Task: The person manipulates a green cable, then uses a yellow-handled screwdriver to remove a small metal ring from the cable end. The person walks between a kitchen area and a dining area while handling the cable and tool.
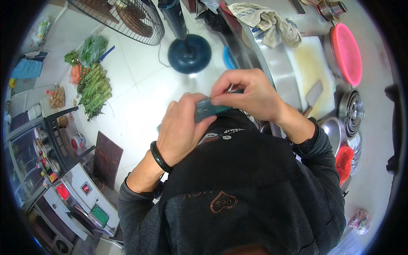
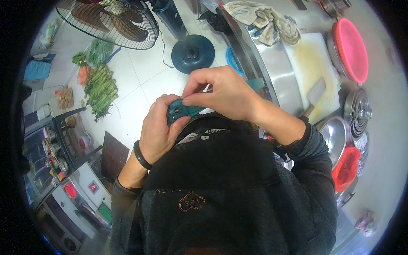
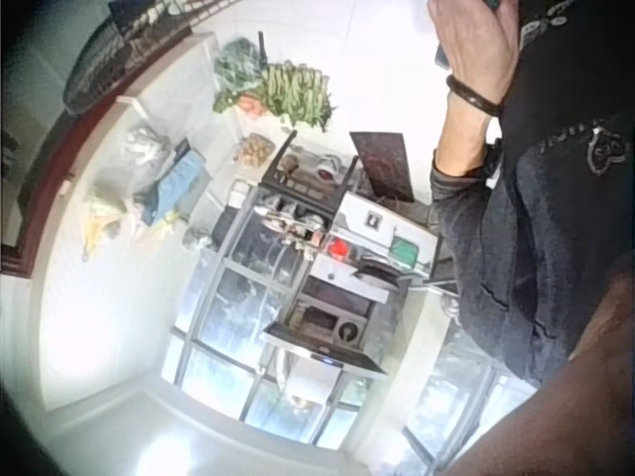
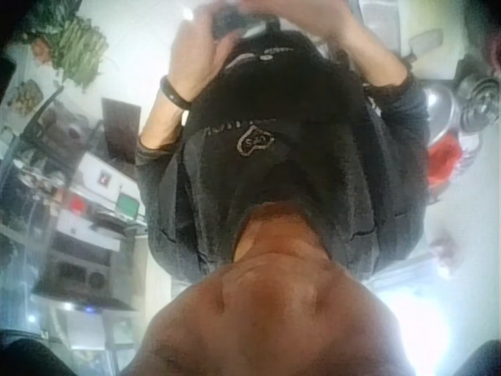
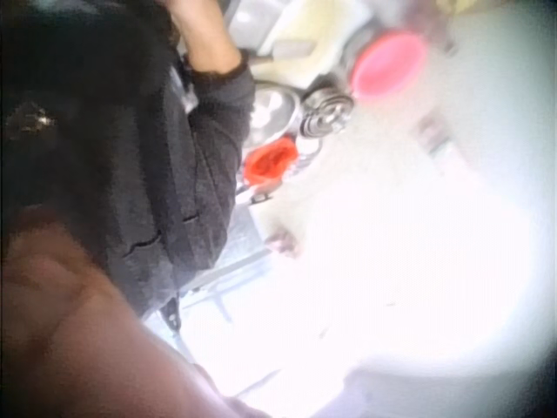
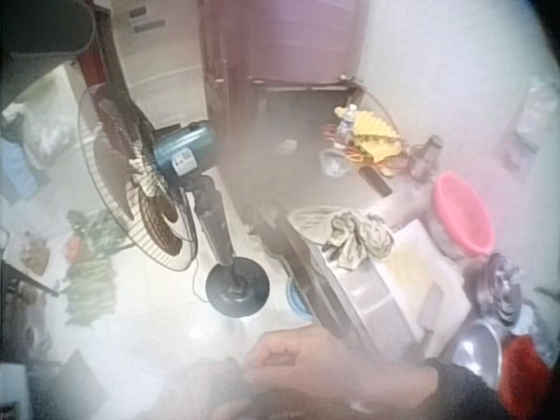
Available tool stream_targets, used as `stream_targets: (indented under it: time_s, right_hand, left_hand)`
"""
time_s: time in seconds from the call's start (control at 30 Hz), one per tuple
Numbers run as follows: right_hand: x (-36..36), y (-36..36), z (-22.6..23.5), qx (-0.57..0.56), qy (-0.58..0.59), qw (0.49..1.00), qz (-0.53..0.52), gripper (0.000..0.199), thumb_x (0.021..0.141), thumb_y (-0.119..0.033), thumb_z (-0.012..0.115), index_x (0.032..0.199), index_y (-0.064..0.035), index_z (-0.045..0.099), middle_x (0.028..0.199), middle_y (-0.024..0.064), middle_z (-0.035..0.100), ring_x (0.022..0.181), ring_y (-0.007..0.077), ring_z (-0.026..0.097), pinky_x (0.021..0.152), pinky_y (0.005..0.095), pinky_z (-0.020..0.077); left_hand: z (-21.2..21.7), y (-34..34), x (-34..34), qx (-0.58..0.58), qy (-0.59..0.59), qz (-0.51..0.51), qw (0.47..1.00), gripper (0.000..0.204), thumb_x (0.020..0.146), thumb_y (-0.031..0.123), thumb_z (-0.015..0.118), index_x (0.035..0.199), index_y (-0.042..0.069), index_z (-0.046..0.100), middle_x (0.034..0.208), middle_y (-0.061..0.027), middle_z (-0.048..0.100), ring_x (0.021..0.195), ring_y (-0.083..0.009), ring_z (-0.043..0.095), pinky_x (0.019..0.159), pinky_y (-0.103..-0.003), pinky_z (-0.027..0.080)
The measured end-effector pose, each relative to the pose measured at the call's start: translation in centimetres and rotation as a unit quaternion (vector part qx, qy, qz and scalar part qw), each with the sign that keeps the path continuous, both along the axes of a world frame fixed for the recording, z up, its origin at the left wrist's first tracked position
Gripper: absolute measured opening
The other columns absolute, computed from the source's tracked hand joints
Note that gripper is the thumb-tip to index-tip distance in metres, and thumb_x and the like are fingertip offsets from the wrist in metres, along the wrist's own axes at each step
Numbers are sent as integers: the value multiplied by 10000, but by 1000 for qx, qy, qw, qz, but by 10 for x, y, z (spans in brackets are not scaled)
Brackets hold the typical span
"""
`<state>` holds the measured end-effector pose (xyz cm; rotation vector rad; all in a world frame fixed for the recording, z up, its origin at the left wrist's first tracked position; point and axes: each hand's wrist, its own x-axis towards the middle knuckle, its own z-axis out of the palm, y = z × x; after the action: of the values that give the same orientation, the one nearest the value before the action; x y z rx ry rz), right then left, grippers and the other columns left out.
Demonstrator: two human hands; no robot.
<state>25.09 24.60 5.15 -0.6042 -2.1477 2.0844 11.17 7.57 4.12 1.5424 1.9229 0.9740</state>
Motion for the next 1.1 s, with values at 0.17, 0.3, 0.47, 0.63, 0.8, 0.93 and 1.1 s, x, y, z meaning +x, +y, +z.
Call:
stream_targets:
  time_s: [0.17,0.3,0.47,0.63,0.8,0.93,1.1]
  right_hand:
    - [-6,1,-9,133,103,986,-20,96,843,-65,756,903,-1,717,822,55,702,744,103,639,687,247,504]
    - [-2,1,-12,85,60,994,-15,96,839,-39,758,913,0,710,847,52,704,772,97,643,701,241,511]
    - [2,10,-16,13,21,1000,2,91,839,2,756,912,0,702,868,35,709,803,76,643,719,222,513]
    - [9,22,-15,-72,16,997,11,80,843,-29,753,904,-2,710,859,32,704,788,82,639,723,225,504]
    - [34,58,6,4,22,1000,-16,77,838,-45,754,888,1,717,818,30,706,738,78,632,695,228,500]
    - [75,98,24,38,28,999,-25,90,828,-31,755,896,10,712,828,42,717,760,87,655,706,229,513]
    - [116,128,12,-9,49,996,-69,112,827,-17,755,920,16,701,858,65,729,798,103,679,735,233,527]
  left_hand:
    - [-4,4,-2,-15,10,-1,1000,381,819,152,758,1119,41,552,990,-151,613,812,-364,555,740,-412,423]
    - [-6,9,-5,-26,15,-19,999,423,816,179,765,1146,33,545,1024,-162,596,846,-364,552,749,-405,416]
    - [-3,9,-18,-68,-224,-89,968,507,881,169,660,1328,8,482,1123,-143,574,1030,-313,563,887,-361,427]
    - [-4,15,-22,-82,-484,-87,867,462,960,99,557,1387,-36,446,1266,-119,578,1193,-172,546,1034,-309,409]
    - [-4,56,-5,-35,-462,-114,879,390,931,-39,573,1316,-45,518,1270,-130,601,1196,-169,575,1042,-304,430]
    - [0,106,26,17,-401,-164,901,328,917,-42,602,1245,-46,582,1253,-100,610,1176,-161,577,1031,-296,434]
    - [-1,154,60,-8,-397,-180,900,330,895,-38,627,1224,-18,614,1030,0,598,860,-43,523,756,-194,434]
